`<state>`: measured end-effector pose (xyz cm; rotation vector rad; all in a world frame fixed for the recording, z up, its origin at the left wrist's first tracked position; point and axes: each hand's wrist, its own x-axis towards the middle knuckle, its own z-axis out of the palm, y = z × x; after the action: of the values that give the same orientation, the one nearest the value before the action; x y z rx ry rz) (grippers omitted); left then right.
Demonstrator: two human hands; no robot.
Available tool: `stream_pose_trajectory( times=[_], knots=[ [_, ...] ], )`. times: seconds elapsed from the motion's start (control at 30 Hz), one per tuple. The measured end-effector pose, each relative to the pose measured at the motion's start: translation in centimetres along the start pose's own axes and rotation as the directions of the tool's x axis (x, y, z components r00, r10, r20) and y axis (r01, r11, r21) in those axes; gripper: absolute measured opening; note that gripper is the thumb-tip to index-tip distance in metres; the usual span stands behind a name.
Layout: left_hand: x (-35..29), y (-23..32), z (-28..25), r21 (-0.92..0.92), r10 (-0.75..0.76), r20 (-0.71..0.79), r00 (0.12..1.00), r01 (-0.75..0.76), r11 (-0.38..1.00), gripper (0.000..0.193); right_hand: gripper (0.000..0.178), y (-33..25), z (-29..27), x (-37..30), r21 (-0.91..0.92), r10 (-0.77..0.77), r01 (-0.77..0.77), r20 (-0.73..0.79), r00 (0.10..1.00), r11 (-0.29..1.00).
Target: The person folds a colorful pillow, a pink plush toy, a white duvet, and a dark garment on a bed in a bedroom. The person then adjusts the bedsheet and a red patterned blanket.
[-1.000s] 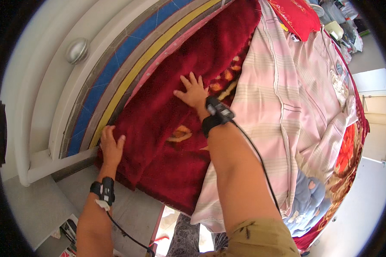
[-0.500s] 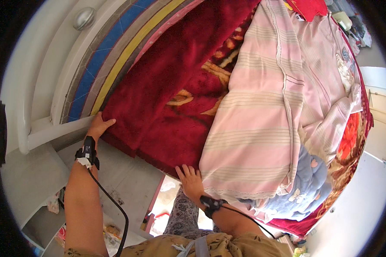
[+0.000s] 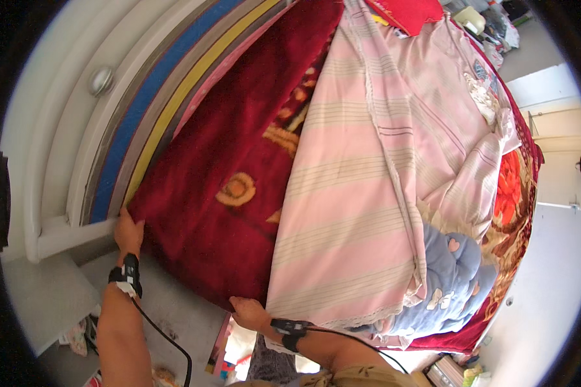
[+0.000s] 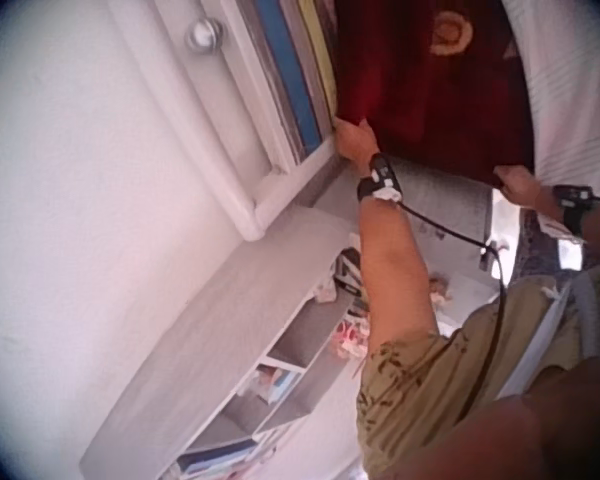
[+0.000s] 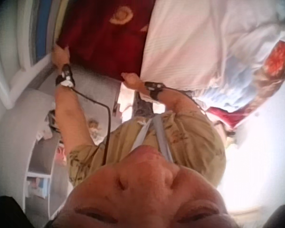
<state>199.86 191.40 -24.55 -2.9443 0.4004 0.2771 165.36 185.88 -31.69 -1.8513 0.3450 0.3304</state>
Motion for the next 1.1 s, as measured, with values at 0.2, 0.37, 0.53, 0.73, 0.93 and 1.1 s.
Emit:
stream_pose_trajectory(
  times=[0.2,0.37,0.53,0.73,0.93,1.1],
  knots=[
    [0.8,2.4,2.6,0.060,0.012,0.135,0.991,-0.020,0.998,0.059,0.030,3.9,-0.4,0.8,-0.013,-0.004,0.004,-0.036,0.999,1.000],
    [2.9,3.4,2.1,-0.231,0.172,0.172,0.970,-0.130,0.964,0.073,0.033,3.5,-1.0,0.4,-0.026,-0.018,0.018,-0.001,1.000,0.999],
    [3.8,4.1,1.2,-0.351,0.214,0.184,0.959,-0.139,0.926,0.066,0.039,3.0,-1.1,0.5,0.072,-0.003,0.008,-0.064,0.998,0.997],
    [1.7,4.2,0.2,-0.142,-0.008,0.024,1.000,0.011,0.990,0.056,0.025,3.2,0.2,0.5,0.083,0.014,-0.002,-0.141,0.990,0.997],
    [-3.8,8.4,2.3,0.157,0.360,0.041,0.932,-0.362,0.919,0.068,0.047,3.1,-1.1,-1.1,-0.017,-0.027,0.028,0.064,0.998,0.999],
    [-6.7,7.1,3.9,0.135,0.238,0.508,0.828,-0.350,0.927,0.085,0.047,2.8,-8.0,-7.9,0.002,0.004,-0.003,-0.035,0.999,1.000]
  ],
)
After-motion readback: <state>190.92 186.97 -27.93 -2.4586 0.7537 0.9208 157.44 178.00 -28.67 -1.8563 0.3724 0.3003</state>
